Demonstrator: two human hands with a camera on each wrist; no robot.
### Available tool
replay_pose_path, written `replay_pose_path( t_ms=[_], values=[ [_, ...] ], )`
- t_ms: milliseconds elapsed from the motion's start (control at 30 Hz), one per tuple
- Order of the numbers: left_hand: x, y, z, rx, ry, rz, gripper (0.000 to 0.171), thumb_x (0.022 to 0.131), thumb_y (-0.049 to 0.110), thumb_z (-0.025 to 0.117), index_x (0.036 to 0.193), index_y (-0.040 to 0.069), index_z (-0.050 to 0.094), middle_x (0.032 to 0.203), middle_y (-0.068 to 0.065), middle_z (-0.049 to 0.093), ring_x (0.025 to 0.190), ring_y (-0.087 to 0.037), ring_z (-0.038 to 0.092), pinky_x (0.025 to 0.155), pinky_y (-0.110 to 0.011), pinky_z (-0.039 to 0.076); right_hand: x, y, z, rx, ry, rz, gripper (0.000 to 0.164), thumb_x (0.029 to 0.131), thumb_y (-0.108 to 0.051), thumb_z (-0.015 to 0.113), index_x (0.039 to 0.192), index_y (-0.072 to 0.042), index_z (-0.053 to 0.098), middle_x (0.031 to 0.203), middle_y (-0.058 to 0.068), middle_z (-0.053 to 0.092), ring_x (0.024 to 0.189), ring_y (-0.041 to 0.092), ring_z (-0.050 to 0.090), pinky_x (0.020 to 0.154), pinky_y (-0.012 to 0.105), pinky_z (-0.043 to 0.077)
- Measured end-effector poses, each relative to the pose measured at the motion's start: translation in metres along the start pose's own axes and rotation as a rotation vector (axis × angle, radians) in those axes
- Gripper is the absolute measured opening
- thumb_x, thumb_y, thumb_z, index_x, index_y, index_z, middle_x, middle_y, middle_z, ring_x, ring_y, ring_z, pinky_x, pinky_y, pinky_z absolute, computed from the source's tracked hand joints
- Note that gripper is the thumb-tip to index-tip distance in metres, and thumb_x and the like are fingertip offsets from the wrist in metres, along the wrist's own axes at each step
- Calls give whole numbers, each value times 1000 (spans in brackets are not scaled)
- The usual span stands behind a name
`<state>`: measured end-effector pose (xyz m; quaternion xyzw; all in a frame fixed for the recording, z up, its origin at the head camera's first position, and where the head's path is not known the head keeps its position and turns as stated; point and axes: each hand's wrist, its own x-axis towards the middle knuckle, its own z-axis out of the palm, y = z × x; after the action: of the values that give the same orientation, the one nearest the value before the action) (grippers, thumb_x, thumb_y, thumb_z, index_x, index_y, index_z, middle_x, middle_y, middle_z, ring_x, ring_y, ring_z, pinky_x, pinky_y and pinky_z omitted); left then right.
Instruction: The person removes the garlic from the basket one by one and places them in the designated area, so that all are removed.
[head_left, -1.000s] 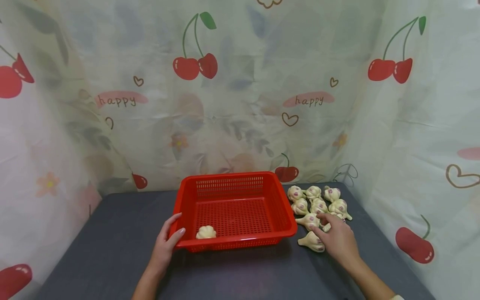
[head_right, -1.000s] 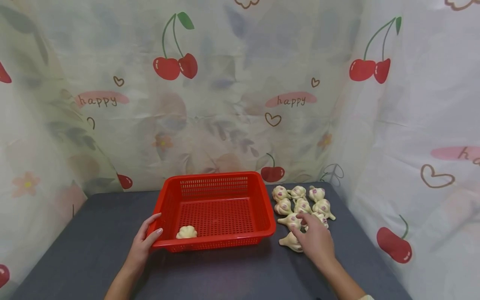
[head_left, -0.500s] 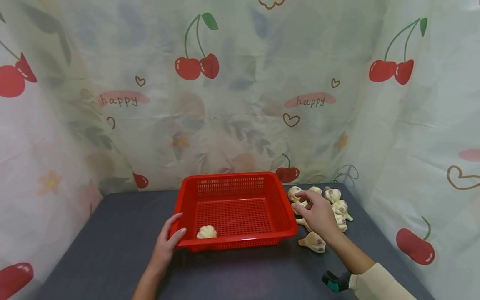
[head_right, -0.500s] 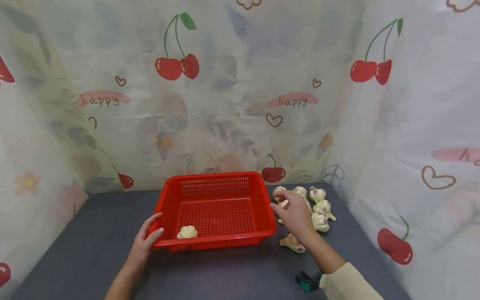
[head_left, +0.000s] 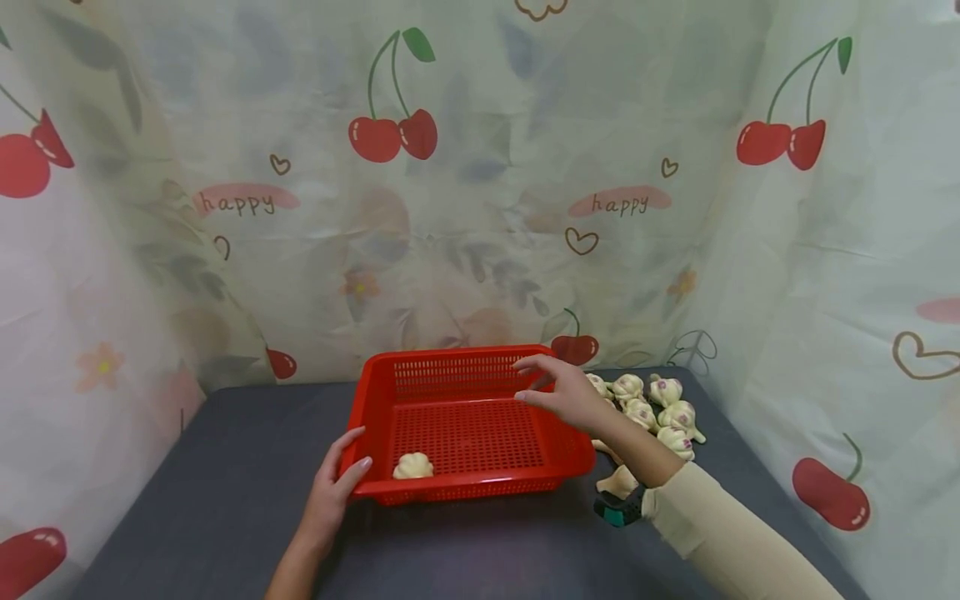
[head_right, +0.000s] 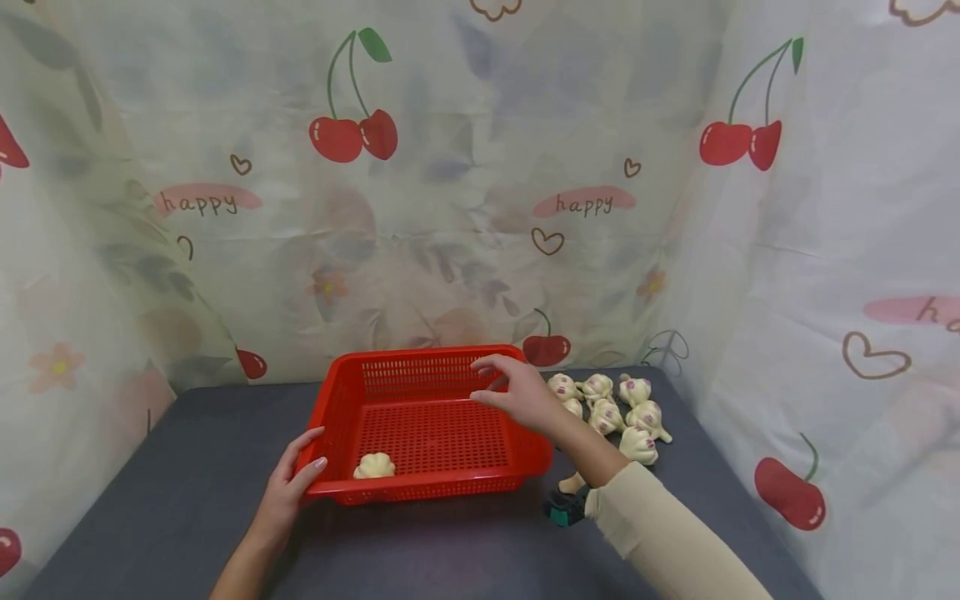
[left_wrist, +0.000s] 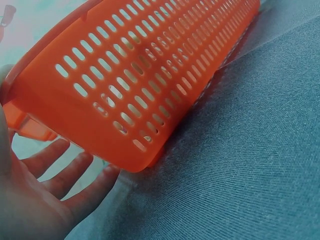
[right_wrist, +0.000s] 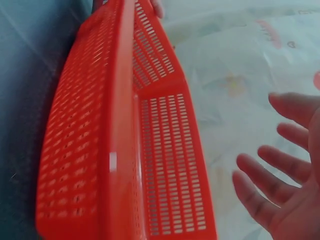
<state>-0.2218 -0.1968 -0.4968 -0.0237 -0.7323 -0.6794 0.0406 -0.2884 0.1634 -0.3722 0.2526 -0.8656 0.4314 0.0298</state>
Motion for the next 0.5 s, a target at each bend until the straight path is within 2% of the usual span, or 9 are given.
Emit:
replay_pose_path(
  t_ms=[200,367,500],
  values=[
    [0,0,0,5,6,-2,51,100,21,54,148,20,35,149,-13,33,123,-30,43,96,-41,45,27,-6,11,95,-200,24,44,89,-29,72,130,-16,59,125,5,59,102,23,62,79,39,54],
    [-1,1,1,14,14,-2,51,100,21,54,148,19,36,147,-14,35,121,-32,45,90,-32,48,45,-10,24,170,-354,79,46,91,-26,70,133,-14,56,130,7,56,102,23,63,78,40,55],
    [-1,2,1,5,16,2,51,100,20,54,147,19,36,146,-15,36,120,-34,46,84,-24,48,57,-14,35,204,-471,115,46,92,-24,68,135,-11,54,136,9,53,107,24,61,83,45,53]
  ],
)
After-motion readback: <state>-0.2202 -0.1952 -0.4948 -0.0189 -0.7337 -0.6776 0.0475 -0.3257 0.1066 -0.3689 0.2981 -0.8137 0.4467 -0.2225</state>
